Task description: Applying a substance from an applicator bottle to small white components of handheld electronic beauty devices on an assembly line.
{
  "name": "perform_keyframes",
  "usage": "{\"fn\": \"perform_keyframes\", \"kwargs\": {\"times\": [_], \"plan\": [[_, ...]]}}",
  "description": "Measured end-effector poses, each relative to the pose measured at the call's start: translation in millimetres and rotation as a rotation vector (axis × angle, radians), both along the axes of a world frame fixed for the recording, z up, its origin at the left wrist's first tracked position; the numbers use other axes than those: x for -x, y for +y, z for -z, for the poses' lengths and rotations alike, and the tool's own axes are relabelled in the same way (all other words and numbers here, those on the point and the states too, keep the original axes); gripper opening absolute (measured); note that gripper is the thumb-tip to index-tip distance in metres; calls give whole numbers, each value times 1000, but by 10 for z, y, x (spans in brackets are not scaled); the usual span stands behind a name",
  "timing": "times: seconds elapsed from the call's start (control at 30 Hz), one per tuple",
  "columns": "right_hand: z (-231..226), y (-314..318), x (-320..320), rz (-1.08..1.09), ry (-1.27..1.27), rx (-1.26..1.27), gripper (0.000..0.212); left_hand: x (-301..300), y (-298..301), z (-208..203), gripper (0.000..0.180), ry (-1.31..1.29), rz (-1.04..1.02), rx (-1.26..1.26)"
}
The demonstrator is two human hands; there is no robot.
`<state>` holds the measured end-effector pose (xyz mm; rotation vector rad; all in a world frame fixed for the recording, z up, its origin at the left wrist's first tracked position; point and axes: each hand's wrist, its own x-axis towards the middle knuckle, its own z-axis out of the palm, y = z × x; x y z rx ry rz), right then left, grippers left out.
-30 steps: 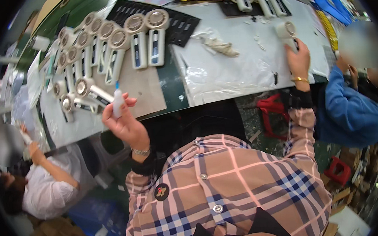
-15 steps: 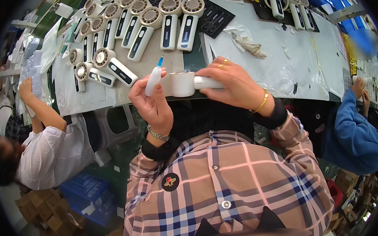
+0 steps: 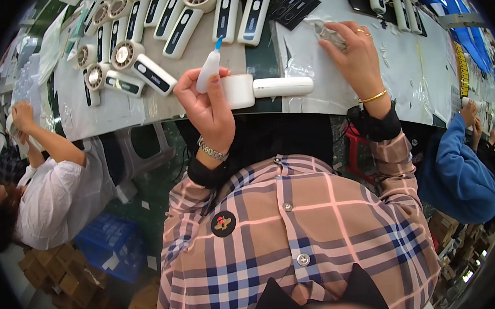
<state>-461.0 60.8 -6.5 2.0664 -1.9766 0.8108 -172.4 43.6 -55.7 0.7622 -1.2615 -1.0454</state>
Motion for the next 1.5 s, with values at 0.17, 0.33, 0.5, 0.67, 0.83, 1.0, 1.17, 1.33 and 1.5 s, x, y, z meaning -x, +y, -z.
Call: {"fn": "perform_keyframes", "kwargs": {"times": [0.17, 0.33, 0.5, 0.67, 0.83, 1.0, 1.17, 1.33, 1.5], "plan": [[79, -17, 95, 1, -86, -108, 20, -9, -1, -9, 27, 8, 3, -29], [-76, 87, -162, -12, -478, -133, 22, -7, -38, -82, 27, 14, 3, -13], [-269, 140, -596, -244, -564, -118, 29, 22, -62, -80, 27, 67, 24, -15], [-386, 74, -756, -226, -568, -216, 34, 4, -64, -52, 27, 79, -28, 37], [-348, 86, -819, -277, -568, -279, 43, -15, -99, -251, 27, 110, 39, 111], [-349, 43, -862, -336, -634, -186, 42, -86, -189, -414, 26, -98, 357, 51], [-407, 16, -790, -309, -590, -179, 33, -37, -182, -536, 26, 16, 332, -183], [-334, 53, -598, -208, -705, -208, 30, -21, -322, -541, 26, 57, 230, -89], [-505, 122, -644, -187, -939, -275, 30, 122, -294, -630, 26, 48, 321, -75]]}}
